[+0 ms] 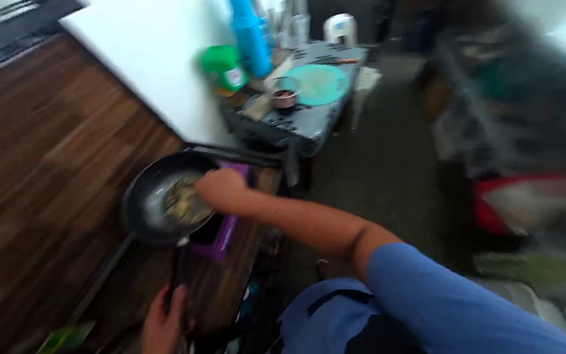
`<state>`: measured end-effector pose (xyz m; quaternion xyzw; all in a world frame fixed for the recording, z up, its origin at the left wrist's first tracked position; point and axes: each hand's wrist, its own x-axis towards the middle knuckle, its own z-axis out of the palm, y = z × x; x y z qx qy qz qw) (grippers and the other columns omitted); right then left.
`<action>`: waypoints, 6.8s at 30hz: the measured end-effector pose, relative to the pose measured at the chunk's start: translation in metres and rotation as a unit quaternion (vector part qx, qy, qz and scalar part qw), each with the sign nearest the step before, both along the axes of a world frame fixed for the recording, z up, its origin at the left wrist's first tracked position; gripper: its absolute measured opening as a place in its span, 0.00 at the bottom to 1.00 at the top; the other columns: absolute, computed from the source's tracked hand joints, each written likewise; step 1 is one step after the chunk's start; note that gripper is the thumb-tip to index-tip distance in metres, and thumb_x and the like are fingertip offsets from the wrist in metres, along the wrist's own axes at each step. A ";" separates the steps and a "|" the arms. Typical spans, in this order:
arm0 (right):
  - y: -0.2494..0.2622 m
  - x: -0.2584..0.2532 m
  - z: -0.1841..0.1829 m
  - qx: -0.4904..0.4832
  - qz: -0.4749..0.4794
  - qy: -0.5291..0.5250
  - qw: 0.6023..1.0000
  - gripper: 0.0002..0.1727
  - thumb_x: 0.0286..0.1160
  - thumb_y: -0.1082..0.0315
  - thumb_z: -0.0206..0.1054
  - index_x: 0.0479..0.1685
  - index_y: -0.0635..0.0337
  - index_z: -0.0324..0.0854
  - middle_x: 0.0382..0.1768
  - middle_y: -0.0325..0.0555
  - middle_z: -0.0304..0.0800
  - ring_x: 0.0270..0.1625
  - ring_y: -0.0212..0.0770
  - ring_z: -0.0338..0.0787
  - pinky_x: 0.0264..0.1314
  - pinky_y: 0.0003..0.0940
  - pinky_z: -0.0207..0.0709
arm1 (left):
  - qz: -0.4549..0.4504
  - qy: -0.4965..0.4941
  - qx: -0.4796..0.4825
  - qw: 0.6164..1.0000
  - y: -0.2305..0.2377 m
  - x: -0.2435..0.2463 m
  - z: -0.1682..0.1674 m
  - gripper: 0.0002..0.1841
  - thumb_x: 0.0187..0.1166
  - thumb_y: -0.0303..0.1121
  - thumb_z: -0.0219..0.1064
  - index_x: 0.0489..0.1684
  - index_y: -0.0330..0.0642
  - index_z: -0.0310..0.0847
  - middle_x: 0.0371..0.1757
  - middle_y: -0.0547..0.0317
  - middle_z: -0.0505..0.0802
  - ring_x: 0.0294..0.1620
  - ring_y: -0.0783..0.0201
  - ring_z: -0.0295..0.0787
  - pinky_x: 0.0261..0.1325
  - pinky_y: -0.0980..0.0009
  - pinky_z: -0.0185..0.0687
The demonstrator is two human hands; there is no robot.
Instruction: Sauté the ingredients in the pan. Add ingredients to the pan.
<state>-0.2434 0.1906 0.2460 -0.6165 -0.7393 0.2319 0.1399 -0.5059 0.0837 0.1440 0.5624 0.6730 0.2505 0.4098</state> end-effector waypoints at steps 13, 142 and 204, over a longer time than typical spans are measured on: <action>0.017 -0.014 -0.045 0.028 0.125 -0.177 0.976 0.14 0.87 0.62 0.60 0.61 0.48 0.88 0.50 0.61 0.91 0.48 0.67 0.92 0.42 0.68 0.81 | 0.009 0.126 -0.071 0.989 0.016 -0.008 0.000 0.30 0.83 0.42 0.69 0.83 0.43 0.69 0.57 0.35 0.90 0.53 0.40 0.90 0.58 0.39 0.83; 0.080 -0.012 -0.035 0.052 0.083 -0.168 0.981 0.16 0.82 0.74 0.59 0.61 0.55 0.88 0.62 0.64 0.87 0.54 0.65 0.91 0.45 0.63 0.81 | 0.039 0.217 0.032 0.975 0.003 -0.008 0.006 0.28 0.87 0.43 0.65 0.85 0.44 0.71 0.65 0.30 0.89 0.67 0.31 0.85 0.69 0.28 0.71; 0.055 -0.006 -0.023 0.019 0.051 -0.128 0.990 0.12 0.83 0.68 0.61 0.54 0.54 0.89 0.48 0.59 0.92 0.53 0.64 0.92 0.43 0.66 0.80 | 0.035 0.216 0.036 0.975 0.007 -0.011 0.004 0.26 0.87 0.42 0.65 0.82 0.43 0.75 0.61 0.30 0.90 0.64 0.31 0.86 0.65 0.27 0.72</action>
